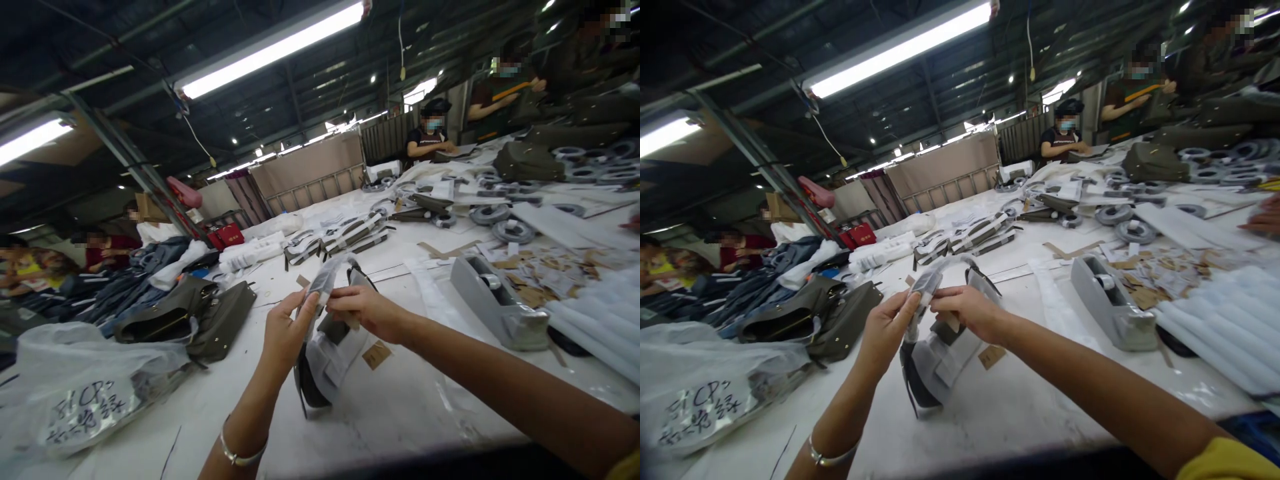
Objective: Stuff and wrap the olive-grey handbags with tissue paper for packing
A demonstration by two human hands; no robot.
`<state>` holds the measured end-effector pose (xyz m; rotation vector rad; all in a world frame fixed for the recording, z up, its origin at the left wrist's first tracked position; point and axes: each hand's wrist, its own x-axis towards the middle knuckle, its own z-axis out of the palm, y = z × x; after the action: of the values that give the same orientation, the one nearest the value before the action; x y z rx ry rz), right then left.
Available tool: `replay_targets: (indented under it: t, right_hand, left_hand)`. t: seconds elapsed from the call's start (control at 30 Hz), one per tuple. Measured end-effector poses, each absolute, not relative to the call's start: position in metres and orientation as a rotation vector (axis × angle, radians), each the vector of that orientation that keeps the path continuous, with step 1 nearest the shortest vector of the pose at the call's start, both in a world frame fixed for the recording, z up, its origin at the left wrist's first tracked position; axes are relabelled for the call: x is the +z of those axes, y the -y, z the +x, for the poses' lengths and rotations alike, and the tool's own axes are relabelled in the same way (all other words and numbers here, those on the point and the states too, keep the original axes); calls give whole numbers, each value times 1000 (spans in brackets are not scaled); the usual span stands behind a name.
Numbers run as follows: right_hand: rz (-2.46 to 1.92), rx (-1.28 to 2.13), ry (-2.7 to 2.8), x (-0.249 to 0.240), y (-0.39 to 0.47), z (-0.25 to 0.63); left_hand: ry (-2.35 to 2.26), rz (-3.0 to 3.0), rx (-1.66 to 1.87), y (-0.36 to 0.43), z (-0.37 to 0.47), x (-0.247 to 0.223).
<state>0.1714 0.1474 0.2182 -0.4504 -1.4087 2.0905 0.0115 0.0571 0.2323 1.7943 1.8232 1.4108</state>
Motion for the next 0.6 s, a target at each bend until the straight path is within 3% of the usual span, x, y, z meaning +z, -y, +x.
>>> replay_targets:
  t: [0.33, 0.6]
  right_hand:
    - [-470, 2097, 1335, 223, -143, 172]
    - [-554, 2087, 1372, 228, -144, 171]
  left_hand:
    - [-1932, 2079, 1451, -59, 21, 225]
    - [-1487, 1181, 1777, -69, 26, 213]
